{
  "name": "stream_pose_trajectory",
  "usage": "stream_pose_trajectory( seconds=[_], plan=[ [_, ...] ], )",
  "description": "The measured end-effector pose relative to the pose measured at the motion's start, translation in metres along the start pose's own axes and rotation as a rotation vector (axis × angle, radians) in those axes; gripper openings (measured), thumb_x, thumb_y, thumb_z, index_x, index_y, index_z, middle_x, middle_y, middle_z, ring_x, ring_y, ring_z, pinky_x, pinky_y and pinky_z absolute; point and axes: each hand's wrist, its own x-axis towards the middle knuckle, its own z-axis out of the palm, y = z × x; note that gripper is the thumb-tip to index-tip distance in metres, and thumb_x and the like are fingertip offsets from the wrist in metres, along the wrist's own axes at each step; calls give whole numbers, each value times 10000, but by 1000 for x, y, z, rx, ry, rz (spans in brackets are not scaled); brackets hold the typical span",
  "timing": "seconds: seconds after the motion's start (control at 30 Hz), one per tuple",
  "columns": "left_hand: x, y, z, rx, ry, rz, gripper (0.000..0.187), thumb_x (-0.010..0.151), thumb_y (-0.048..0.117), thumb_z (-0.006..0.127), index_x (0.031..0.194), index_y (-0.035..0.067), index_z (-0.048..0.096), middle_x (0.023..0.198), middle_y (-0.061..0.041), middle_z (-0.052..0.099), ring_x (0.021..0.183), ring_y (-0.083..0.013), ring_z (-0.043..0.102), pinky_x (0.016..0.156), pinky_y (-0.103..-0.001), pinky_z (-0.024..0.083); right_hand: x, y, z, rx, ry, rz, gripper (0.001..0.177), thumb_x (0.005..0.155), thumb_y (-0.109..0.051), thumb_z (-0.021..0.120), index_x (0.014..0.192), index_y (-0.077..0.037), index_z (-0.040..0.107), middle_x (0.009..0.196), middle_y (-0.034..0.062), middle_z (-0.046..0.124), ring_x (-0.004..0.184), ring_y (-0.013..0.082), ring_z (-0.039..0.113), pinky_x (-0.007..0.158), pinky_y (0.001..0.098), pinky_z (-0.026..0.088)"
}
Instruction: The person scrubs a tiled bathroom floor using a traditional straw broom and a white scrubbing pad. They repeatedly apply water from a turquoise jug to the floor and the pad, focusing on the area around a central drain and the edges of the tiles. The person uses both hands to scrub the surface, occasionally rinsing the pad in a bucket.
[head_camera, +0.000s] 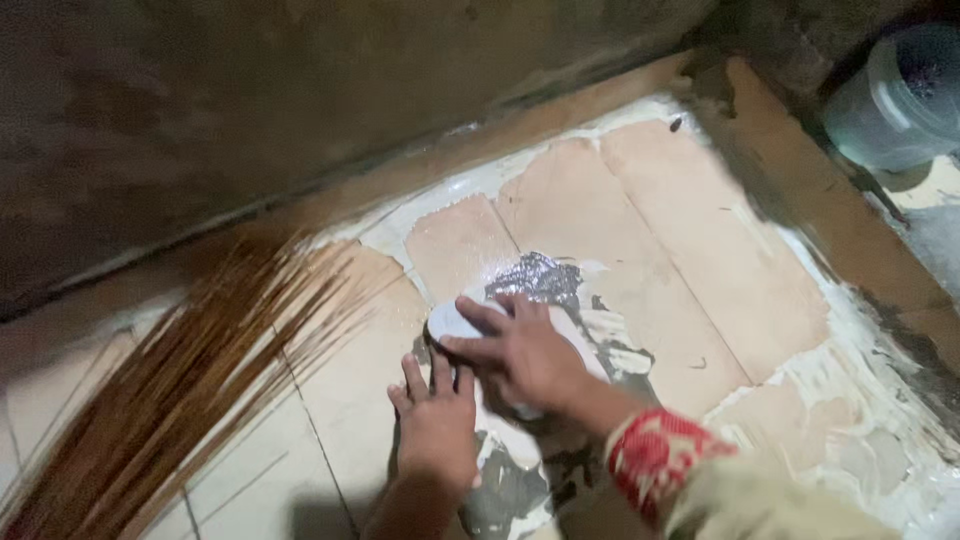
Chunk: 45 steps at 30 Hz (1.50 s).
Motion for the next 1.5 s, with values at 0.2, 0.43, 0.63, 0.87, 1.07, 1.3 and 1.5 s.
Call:
stream_pose_trajectory(
  seconds=[0.2,0.43,0.63,0.87,1.07,1.3,1.5],
  plan=[
    [7,-1,15,77,200,-7,983,796,244,841,1538,51,227,1643,-307,74,1448,-570,200,1110,-673,280,25,55,-10,-97,-55,272,496,823,-192,719,1288,-365,724,1448,103,572,1173,346,603,987,514,486],
    [25,0,41,62,424,-47,525,903,168,657,1366,73,429,1645,-273,180,1427,-585,280,1062,-711,326,30,38,-25,-76,-127,213,611,702,-199,769,1278,-388,699,1509,78,535,1072,365,557,894,509,448],
    [19,8,32,11,314,-14,699,859,219,687,1458,63,364,1614,-255,232,1465,-600,250,1060,-732,299,-12,-13,3,56,142,-30,589,715,-193,747,1272,-374,695,1507,101,559,1188,452,533,952,565,412],
    [46,5,56,21,484,-113,587,891,246,661,1421,159,425,1671,-197,208,1426,-620,297,989,-784,334,89,108,-19,-167,52,709,996,569,-217,838,1479,-125,444,1297,120,623,1245,400,487,1011,703,350],
    [60,10,66,-21,374,-67,420,962,160,578,1362,129,454,1705,-256,109,1447,-647,216,1028,-820,254,62,144,-26,-295,241,899,562,911,-391,643,1437,-199,599,1362,240,551,1131,515,520,882,672,453],
    [42,6,77,85,121,12,598,929,212,638,1442,20,397,1673,-264,118,1436,-627,188,1056,-781,271,131,-13,55,-96,-107,413,660,885,-146,531,1532,-277,503,1556,278,416,1057,462,606,893,629,435],
    [37,-14,49,164,209,-30,884,792,267,809,1486,37,312,1673,-270,58,1469,-594,146,1102,-727,271,143,-46,14,-86,-312,257,669,808,-248,659,1420,-475,512,1637,36,337,1353,445,437,998,625,407]
  ],
)
